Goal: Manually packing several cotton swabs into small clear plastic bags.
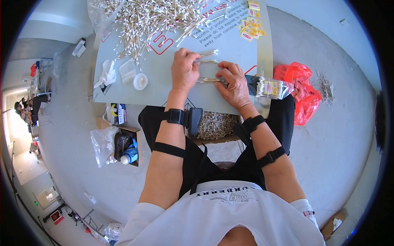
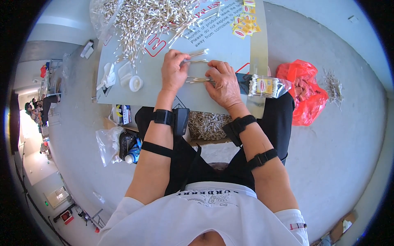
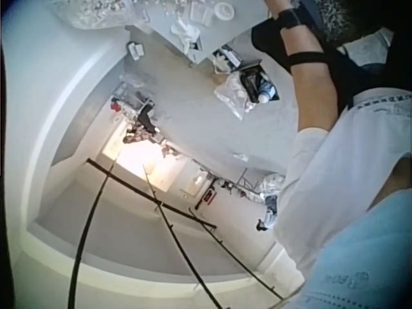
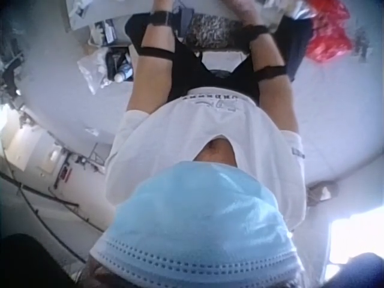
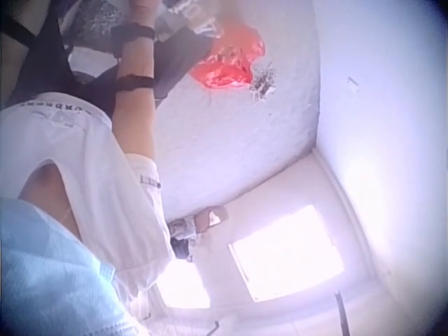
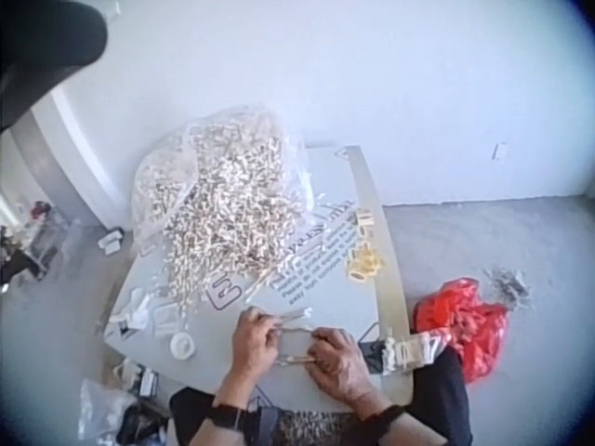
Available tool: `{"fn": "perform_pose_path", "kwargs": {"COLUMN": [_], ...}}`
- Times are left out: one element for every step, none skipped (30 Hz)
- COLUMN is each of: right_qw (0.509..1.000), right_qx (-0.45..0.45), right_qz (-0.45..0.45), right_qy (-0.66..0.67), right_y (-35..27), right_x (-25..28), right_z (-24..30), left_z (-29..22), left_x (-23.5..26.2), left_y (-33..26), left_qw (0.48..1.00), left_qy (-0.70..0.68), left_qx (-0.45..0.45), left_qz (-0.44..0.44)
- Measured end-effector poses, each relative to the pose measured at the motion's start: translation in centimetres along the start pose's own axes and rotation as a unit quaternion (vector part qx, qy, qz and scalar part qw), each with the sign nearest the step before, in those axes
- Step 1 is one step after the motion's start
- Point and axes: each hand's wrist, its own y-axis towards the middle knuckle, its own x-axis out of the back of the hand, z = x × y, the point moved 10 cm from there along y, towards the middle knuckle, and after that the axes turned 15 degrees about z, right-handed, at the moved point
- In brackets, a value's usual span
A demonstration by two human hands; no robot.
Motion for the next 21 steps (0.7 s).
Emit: {"fn": "perform_pose_path", "kwargs": {"right_qw": [1.000,1.000,1.000,1.000,1.000,1.000,1.000,1.000,1.000,1.000,1.000,1.000,1.000,1.000,1.000,1.000,1.000,1.000,1.000,1.000,1.000], "right_qx": [0.001,0.003,0.004,0.003,0.002,0.001,0.000,0.000,0.001,0.001,0.000,0.000,0.000,0.000,-0.001,-0.001,-0.006,-0.010,-0.011,-0.008,-0.006], "right_qz": [0.000,0.000,0.000,0.000,0.002,0.005,0.004,0.004,0.004,0.004,0.005,0.005,0.005,0.001,-0.003,-0.003,-0.006,-0.009,-0.008,-0.010,-0.011], "right_qy": [0.001,-0.002,-0.006,-0.006,-0.007,-0.007,-0.008,-0.010,-0.012,-0.011,-0.011,-0.010,-0.010,-0.002,0.006,0.006,0.013,0.019,0.020,0.023,0.026], "right_y": [0.05,0.10,0.10,0.09,0.07,0.07,0.06,0.04,0.05,0.04,0.03,0.02,0.02,0.01,-0.03,-0.03,-0.03,-0.05,-0.06,-0.07,-0.07], "right_x": [-0.04,-0.03,0.01,0.04,0.02,0.00,0.00,-0.01,-0.04,-0.05,-0.06,-0.07,-0.08,-0.01,0.06,0.06,0.11,0.14,0.10,0.09,0.10], "right_z": [0.07,0.16,0.19,0.18,0.16,0.13,0.10,0.06,0.10,0.11,0.11,0.09,0.08,0.03,-0.04,-0.07,-0.23,-0.40,-0.45,-0.45,-0.45], "left_z": [-0.18,-0.33,-0.47,-0.42,-0.34,-0.43,-0.43,-0.44,-0.36,-0.35,-0.35,-0.35,-0.33,-0.31,-0.37,-0.57,-0.78,-0.81,-0.81,-0.80,-0.78], "left_x": [-0.27,-0.53,-0.58,-0.53,-0.44,-0.39,-0.30,-0.21,-0.18,-0.22,-0.29,-0.31,-0.33,-0.35,-0.34,-0.41,-0.49,-0.53,-0.59,-0.63,-0.68], "left_y": [-0.22,-0.38,-0.43,-0.47,-0.48,-0.44,-0.39,-0.35,-0.36,-0.32,-0.28,-0.25,-0.22,-0.20,-0.17,-0.10,-0.05,-0.04,-0.02,0.00,0.02], "left_qw": [1.000,1.000,1.000,1.000,1.000,1.000,1.000,1.000,1.000,1.000,1.000,1.000,1.000,1.000,1.000,1.000,1.000,1.000,1.000,0.999,0.999], "left_qy": [0.008,0.016,0.016,0.014,0.013,0.013,0.002,-0.009,-0.008,-0.002,0.004,0.004,0.007,0.010,0.010,0.013,0.016,0.016,0.019,0.021,0.021], "left_qx": [-0.004,-0.007,-0.007,0.003,0.012,0.012,0.014,0.016,0.016,0.014,0.012,0.012,0.014,0.016,0.016,0.008,0.001,0.001,0.004,0.007,0.007], "left_qz": [0.007,0.015,0.015,0.010,0.006,0.006,0.004,0.002,0.002,0.007,0.011,0.011,0.012,0.012,0.012,0.018,0.023,0.023,0.024,0.024,0.025]}}
